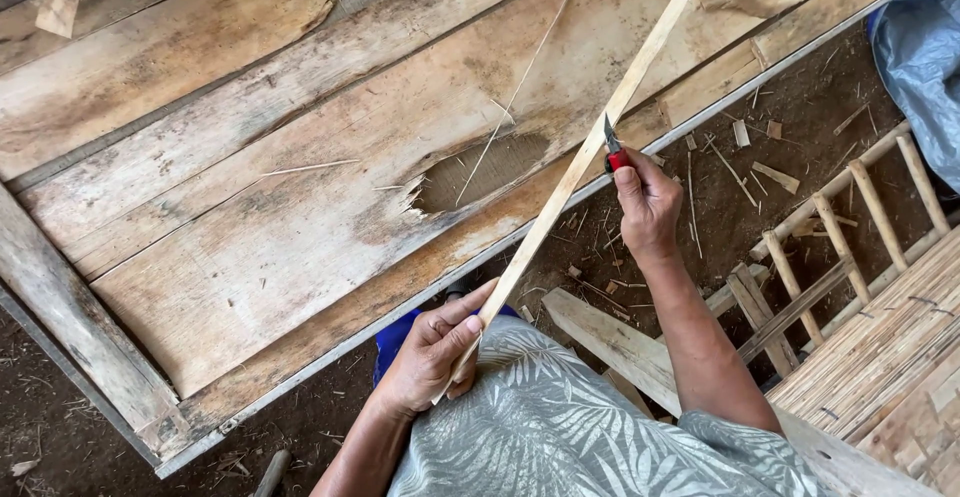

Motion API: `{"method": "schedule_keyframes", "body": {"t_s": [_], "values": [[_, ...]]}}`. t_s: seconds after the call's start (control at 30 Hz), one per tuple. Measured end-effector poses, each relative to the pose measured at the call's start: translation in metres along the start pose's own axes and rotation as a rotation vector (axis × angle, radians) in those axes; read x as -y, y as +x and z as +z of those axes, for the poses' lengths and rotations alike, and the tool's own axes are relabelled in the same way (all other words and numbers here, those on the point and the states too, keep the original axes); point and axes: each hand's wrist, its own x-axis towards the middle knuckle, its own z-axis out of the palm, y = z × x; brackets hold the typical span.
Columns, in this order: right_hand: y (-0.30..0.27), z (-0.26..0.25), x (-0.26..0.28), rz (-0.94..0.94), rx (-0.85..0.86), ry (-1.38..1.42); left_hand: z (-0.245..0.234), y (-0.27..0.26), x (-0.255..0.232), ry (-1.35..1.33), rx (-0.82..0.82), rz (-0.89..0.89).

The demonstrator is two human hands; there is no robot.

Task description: Shaving thin strips of wood with a utility knife and fitting them onto a wooden structure.

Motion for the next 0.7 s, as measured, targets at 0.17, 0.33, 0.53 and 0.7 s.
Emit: {"method": "schedule_keyframes", "body": {"t_s": [0.17, 0.33, 0.53, 0.7], "values": [[0.01, -0.008, -0.025, 0.003, -0.031, -0.03, -0.007, -0.006, 0.003, 0.004, -0.009, 0.006], [0.025, -0.027, -0.031, 0.16, -0.067, 0.025, -0.015, -0.012, 0.009, -0.016, -0.028, -0.023], [0.042, -0.037, -0.045, 0.175, -0.117, -0.005, -0.024, -0.017, 0.003, 0.057, -0.003, -0.03], [0.07, -0.086, -0.091, 0.064, -0.64, -0.073, -0.044, -0.029, -0.006, 0.084, -0.068, -0.168]]}}
